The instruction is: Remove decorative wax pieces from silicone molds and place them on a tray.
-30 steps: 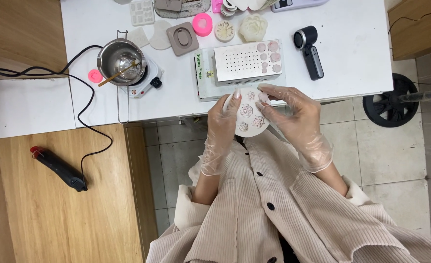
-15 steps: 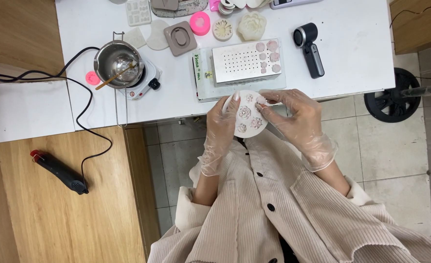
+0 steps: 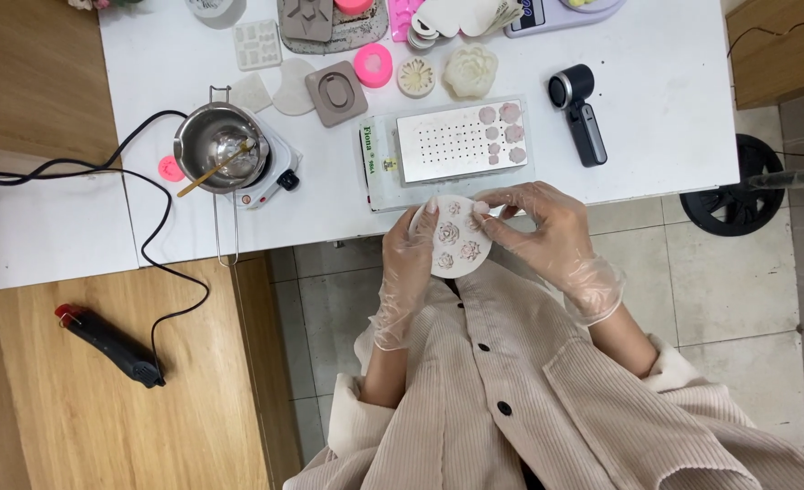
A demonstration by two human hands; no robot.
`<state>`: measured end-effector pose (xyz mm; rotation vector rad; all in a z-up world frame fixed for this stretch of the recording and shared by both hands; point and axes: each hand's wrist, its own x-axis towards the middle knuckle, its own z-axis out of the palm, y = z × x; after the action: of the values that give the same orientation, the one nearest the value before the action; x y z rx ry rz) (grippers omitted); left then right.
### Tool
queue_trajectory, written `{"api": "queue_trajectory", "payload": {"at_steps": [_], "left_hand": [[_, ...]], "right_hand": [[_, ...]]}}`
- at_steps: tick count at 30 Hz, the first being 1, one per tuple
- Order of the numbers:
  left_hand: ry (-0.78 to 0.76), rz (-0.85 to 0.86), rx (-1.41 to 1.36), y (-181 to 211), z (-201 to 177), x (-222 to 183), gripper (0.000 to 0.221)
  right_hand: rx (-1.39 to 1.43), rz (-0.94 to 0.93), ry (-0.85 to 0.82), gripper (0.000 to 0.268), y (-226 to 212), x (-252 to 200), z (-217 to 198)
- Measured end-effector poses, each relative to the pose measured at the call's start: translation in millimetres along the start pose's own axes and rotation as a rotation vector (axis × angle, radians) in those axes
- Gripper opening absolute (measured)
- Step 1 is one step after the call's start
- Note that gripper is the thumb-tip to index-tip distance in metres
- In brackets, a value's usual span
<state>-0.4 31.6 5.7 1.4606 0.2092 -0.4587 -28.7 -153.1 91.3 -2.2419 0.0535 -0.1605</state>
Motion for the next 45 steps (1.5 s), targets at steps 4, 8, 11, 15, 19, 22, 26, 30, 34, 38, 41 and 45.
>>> {"api": "queue_trajectory", "payload": {"at_steps": [4,8,11,15,19,22,26,30,34,38,41,45], "left_hand": [[0.062,-0.046,0.081,-5.6,-14.4,9.7,0.048],[0.151,-0.075,0.212,-12.7,-33.6,13.7,0.053],[0.173,-0.074,0.130,-12.7,-39.9,13.0,0.055],[0.184,-0.147,0.139,-8.0,-40.0,14.7,0.055],[0.188,-0.186,0.119,-11.4,-38.3,21.4,0.055],[0.194,-0.216,0.141,-14.5,-37.7,24.7,0.058],[0.220,-0.188,0.185,-26.9,-40.4,27.1,0.065],[0.197,-0.183,0.130,-19.8,-39.9,23.8,0.066],[0.190,-0.220,0.150,-10.5,-41.1,18.7,0.066],[0.105,-0.087,0.275,-22.2,-47.4,17.3,0.062],[0.071,-0.071,0.359,1.3,-39.4,15.3,0.051],[0.057,-0.047,0.289,2.2,-35.0,16.4,0.047]], "right_hand": [[-0.064,0.000,0.008,0.023,23.2,20.6,-3.1],[-0.259,-0.163,0.057,0.024,58.7,42.8,-5.6],[-0.426,-0.334,0.068,0.025,67.0,54.6,-0.6],[-0.535,-0.392,0.049,0.023,82.2,78.6,1.1],[-0.555,-0.404,0.004,0.018,74.7,98.8,1.6],[-0.563,-0.412,-0.029,0.018,77.5,105.8,6.4],[-0.577,-0.411,-0.041,0.019,80.6,108.9,9.4],[-0.561,-0.400,-0.032,0.020,71.3,102.1,0.0],[-0.481,-0.275,-0.021,0.019,66.2,83.0,-14.8],[-0.347,-0.010,0.090,0.018,74.5,48.5,-42.4],[-0.357,-0.070,0.129,0.017,92.8,38.2,-39.8],[-0.403,-0.181,0.048,0.019,86.3,43.5,-17.1]]}}
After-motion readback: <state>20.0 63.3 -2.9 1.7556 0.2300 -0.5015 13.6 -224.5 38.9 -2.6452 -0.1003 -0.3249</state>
